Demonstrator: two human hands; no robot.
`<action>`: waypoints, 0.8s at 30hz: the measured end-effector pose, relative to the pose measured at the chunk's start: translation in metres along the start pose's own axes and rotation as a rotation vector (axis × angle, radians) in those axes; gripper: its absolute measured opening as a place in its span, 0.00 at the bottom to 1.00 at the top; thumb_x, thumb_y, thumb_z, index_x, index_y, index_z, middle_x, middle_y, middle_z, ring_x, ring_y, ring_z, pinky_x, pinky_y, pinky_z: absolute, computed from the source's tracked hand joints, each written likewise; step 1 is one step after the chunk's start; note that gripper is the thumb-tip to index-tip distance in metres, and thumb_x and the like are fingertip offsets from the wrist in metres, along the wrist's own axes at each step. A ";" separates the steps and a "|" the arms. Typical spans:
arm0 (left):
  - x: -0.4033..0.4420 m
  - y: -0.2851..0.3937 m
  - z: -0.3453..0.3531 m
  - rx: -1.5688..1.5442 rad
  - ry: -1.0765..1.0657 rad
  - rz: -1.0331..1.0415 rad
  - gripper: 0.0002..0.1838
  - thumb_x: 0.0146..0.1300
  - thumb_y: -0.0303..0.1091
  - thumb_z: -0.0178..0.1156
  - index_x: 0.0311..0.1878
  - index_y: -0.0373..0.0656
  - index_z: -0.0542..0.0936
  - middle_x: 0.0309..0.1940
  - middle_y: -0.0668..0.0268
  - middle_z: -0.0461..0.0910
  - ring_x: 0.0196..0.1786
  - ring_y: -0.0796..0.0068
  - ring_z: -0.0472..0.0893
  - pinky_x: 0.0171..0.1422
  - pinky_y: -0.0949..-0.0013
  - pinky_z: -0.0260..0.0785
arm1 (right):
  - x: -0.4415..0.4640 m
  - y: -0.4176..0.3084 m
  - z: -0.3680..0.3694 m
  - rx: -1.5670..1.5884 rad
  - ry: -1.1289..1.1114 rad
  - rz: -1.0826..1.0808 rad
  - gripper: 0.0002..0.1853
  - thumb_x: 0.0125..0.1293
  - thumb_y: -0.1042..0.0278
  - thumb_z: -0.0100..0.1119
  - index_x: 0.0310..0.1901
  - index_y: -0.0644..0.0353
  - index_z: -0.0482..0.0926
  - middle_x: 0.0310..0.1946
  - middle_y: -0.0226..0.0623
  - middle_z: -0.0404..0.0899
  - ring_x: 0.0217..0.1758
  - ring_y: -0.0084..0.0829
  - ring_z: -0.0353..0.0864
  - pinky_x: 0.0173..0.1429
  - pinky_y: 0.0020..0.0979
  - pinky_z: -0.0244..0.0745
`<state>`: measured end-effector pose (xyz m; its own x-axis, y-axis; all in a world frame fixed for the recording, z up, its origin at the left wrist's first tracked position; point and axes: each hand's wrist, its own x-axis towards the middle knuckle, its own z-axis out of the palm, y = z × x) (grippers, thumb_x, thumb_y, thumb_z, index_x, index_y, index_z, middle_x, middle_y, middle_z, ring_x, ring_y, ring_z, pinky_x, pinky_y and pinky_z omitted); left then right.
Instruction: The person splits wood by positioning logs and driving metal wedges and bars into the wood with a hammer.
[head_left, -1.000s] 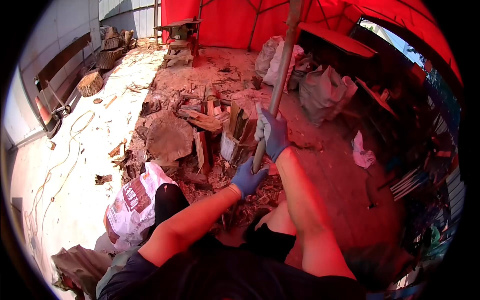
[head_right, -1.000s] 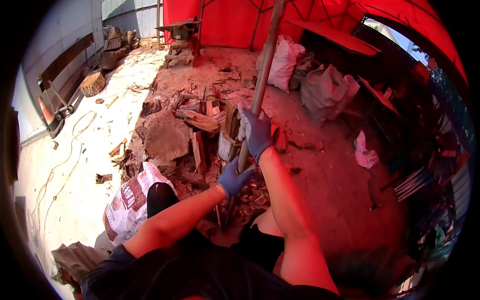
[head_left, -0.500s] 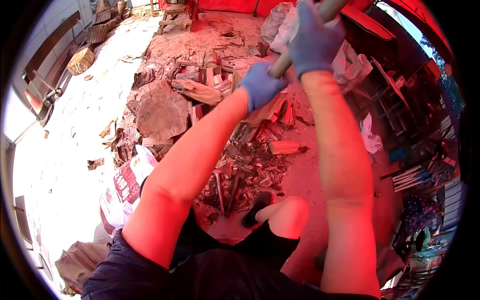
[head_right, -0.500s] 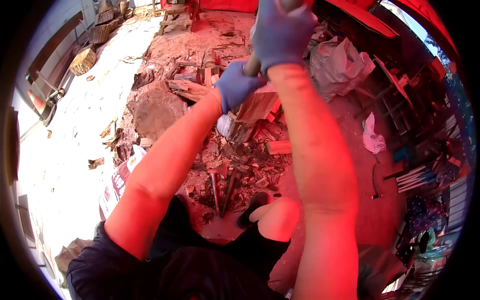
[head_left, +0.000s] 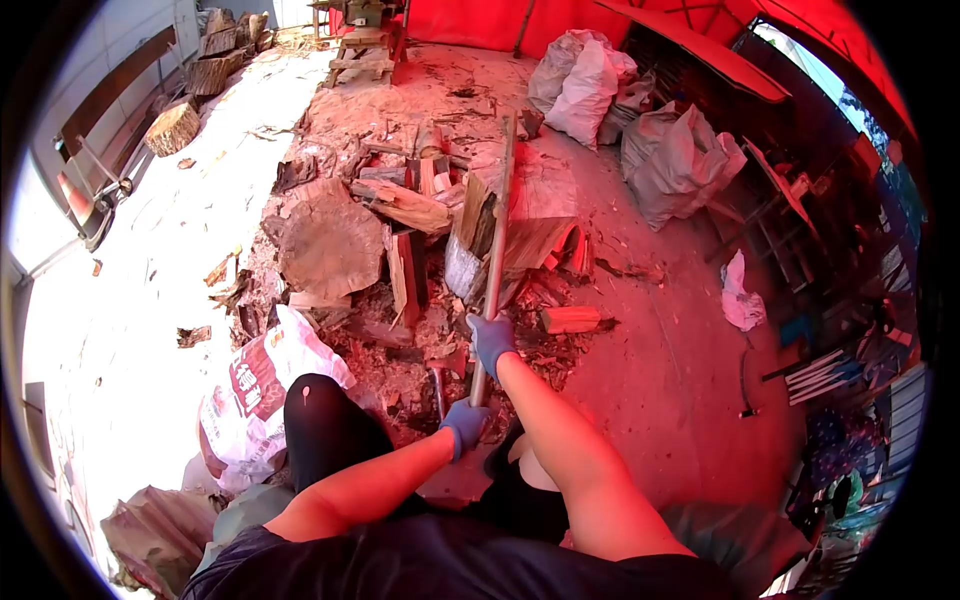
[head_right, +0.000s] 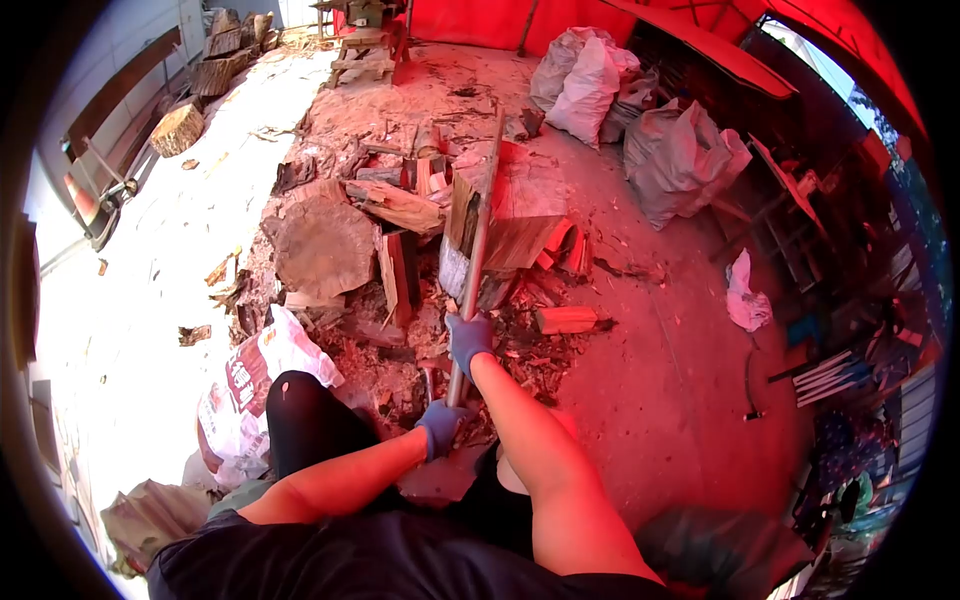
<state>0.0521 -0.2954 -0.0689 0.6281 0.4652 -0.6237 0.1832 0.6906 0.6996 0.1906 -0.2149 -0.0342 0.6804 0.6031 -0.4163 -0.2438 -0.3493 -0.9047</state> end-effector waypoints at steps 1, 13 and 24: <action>0.003 0.000 -0.001 0.006 -0.002 -0.006 0.05 0.61 0.31 0.62 0.37 0.42 0.77 0.14 0.67 0.68 0.13 0.70 0.68 0.14 0.64 0.57 | 0.014 0.013 0.004 -0.039 0.003 -0.080 0.15 0.61 0.62 0.68 0.34 0.59 0.71 0.16 0.31 0.69 0.13 0.29 0.70 0.18 0.35 0.70; 0.008 -0.014 -0.018 0.144 -0.022 -0.025 0.07 0.60 0.36 0.63 0.37 0.44 0.80 0.18 0.67 0.73 0.15 0.72 0.73 0.17 0.65 0.64 | -0.012 0.000 0.008 -0.518 0.205 -0.174 0.22 0.61 0.56 0.61 0.48 0.67 0.74 0.39 0.57 0.82 0.43 0.54 0.84 0.49 0.47 0.78; 0.000 0.021 -0.020 0.055 -0.045 -0.105 0.07 0.63 0.28 0.56 0.40 0.35 0.79 0.14 0.67 0.67 0.11 0.72 0.65 0.15 0.64 0.60 | 0.014 0.001 0.020 -0.482 0.207 -0.210 0.25 0.59 0.58 0.63 0.50 0.72 0.74 0.38 0.58 0.83 0.43 0.50 0.85 0.49 0.43 0.78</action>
<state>0.0406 -0.2698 -0.0606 0.6368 0.3658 -0.6788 0.2900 0.7021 0.6504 0.1861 -0.1919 -0.0426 0.8134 0.5589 -0.1614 0.2215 -0.5541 -0.8025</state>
